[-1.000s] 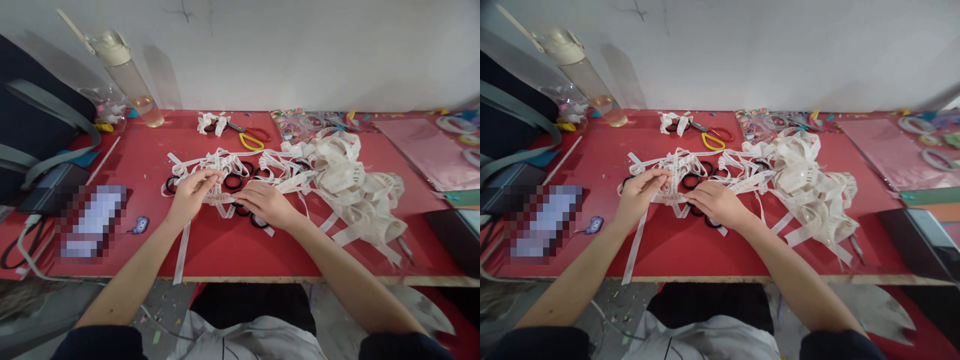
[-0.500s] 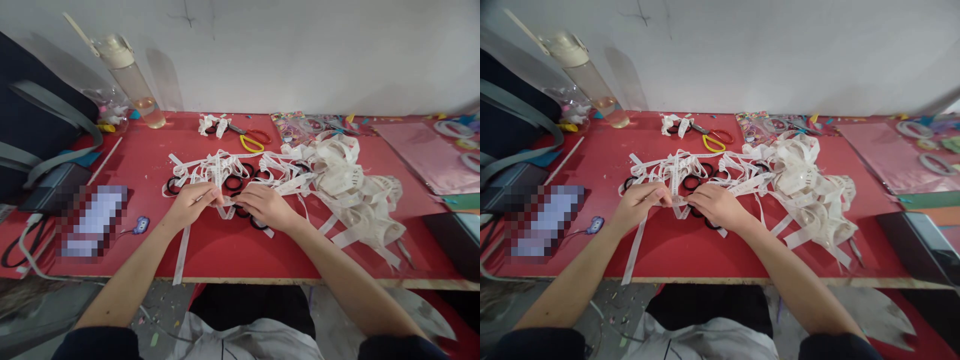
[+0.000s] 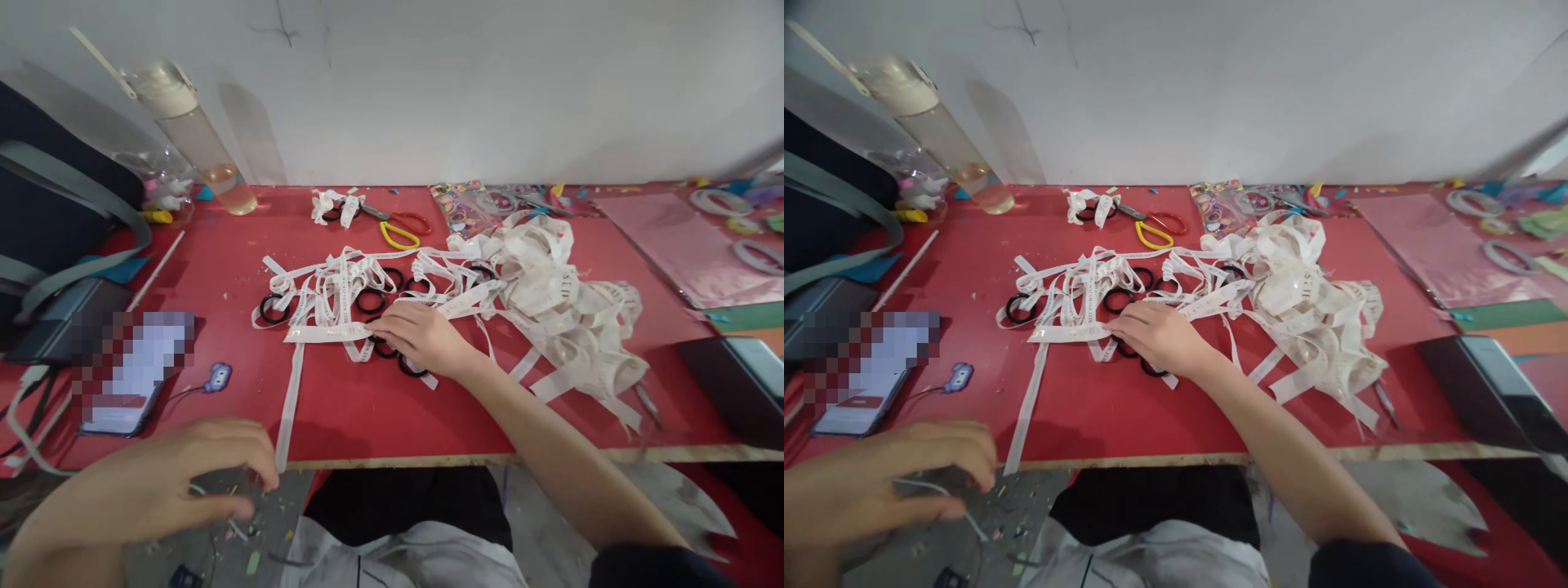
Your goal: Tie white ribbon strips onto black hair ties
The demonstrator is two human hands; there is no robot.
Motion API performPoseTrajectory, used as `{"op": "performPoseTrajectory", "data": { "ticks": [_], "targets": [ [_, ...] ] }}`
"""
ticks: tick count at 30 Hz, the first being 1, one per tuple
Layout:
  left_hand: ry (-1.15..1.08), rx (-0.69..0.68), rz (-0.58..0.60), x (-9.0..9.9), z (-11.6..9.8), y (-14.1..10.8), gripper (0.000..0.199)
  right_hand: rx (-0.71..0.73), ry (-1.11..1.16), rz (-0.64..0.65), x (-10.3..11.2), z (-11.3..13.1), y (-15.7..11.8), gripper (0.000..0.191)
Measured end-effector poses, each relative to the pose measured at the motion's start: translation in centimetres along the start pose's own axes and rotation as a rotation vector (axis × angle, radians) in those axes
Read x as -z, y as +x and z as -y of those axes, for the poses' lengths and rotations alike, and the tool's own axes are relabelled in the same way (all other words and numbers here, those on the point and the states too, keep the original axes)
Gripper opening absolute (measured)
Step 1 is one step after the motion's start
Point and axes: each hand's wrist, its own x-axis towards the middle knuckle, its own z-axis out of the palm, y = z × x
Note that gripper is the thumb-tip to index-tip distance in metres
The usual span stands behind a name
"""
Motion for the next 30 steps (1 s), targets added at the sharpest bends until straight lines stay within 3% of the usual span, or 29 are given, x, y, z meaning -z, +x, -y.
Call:
{"op": "performPoseTrajectory", "data": {
  "ticks": [1, 2, 5, 8, 10, 13, 17, 23, 25, 30],
  "targets": [
    [-0.041, 0.013, 0.047, -0.3, 0.2, 0.6, 0.01, -0.003, 0.006, -0.01, 0.0, 0.0, 0.0, 0.022],
    [-0.058, 0.012, 0.02, -0.7, 0.3, 1.6, 0.015, -0.008, 0.016, -0.017, -0.1, 0.1, 0.0, 0.022],
    [0.036, 0.037, -0.368, -1.2, -0.1, 6.1, 0.019, -0.022, 0.059, -0.024, -0.1, 0.3, 0.2, 0.022],
    [0.002, 0.048, -0.567, -0.7, -0.7, 11.1, 0.029, 0.004, 0.11, -0.045, -0.1, 0.6, 0.3, 0.018],
    [-0.164, 0.083, -0.512, 0.0, -0.7, 13.8, 0.03, 0.035, 0.144, -0.076, 0.0, 0.8, 0.3, 0.016],
    [-0.547, 0.137, -0.322, 0.8, -0.3, 16.3, 0.027, 0.063, 0.164, -0.115, 0.2, 1.0, 0.3, 0.019],
    [-0.948, 0.204, -0.014, 1.1, 0.0, 17.4, 0.011, 0.135, 0.134, -0.204, 0.5, 0.8, 0.4, 0.028],
    [-1.175, 0.079, 0.366, 0.1, 0.3, 18.2, 0.031, 0.15, 0.092, -0.295, 1.0, 0.4, 0.6, 0.036],
    [-1.203, 0.041, 0.394, -0.3, 0.2, 18.4, 0.034, 0.144, 0.104, -0.297, 1.0, 0.3, 0.5, 0.04],
    [-1.139, 0.013, 0.266, -0.6, -0.3, 18.3, 0.025, 0.025, 0.137, -0.299, 0.9, 0.2, 0.1, 0.05]
  ]
}}
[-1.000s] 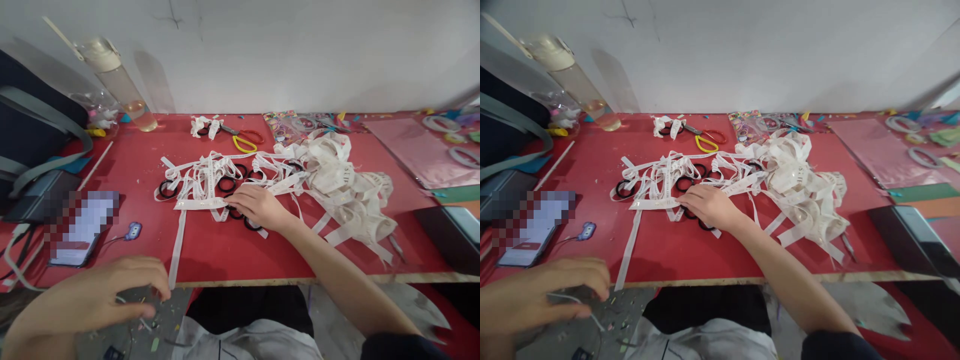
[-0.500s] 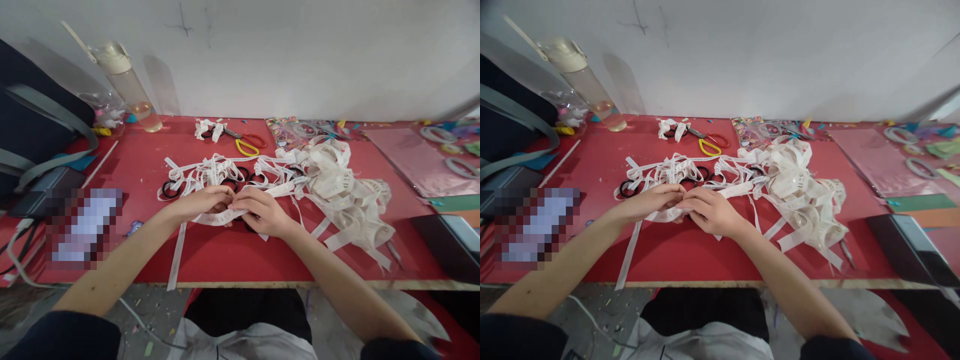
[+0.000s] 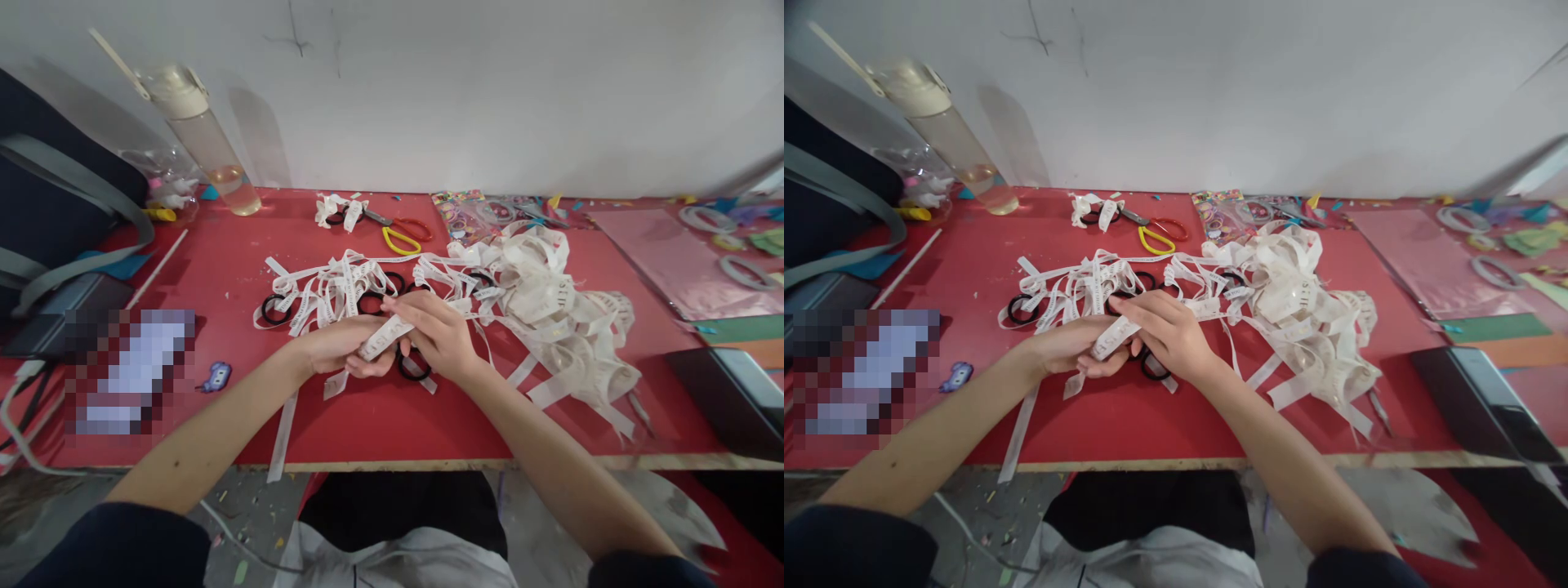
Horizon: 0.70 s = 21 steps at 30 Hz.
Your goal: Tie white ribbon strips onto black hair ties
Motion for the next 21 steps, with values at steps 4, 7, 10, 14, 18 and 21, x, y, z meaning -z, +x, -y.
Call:
{"op": "performPoseTrajectory", "data": {
  "ticks": [4, 7, 10, 14, 18, 21],
  "targets": [
    [0.082, -0.039, 0.035, -0.2, 0.3, -0.1, 0.016, -0.071, -0.003, 0.016, 0.0, 0.1, -0.1, 0.05],
    [0.025, -0.017, 0.172, -0.6, 0.8, 0.1, 0.014, -0.043, -0.061, 0.061, -0.1, 0.2, -0.1, 0.044],
    [0.023, 0.013, 0.266, -1.5, 1.0, 0.2, 0.015, -0.009, -0.097, 0.121, -0.1, 0.2, 0.0, 0.037],
    [0.039, -0.075, 0.251, -2.3, 0.9, -0.2, 0.019, -0.032, -0.047, 0.281, -0.1, 0.0, 0.0, 0.029],
    [-0.123, -0.377, 0.15, -1.8, 0.8, -0.4, 0.017, -0.054, 0.02, 0.307, -0.3, -0.1, -0.1, 0.02],
    [-0.179, -0.507, 0.044, -0.9, 1.0, -0.1, 0.013, -0.057, -0.02, 0.247, -0.5, -0.1, -0.2, 0.024]
  ]
}}
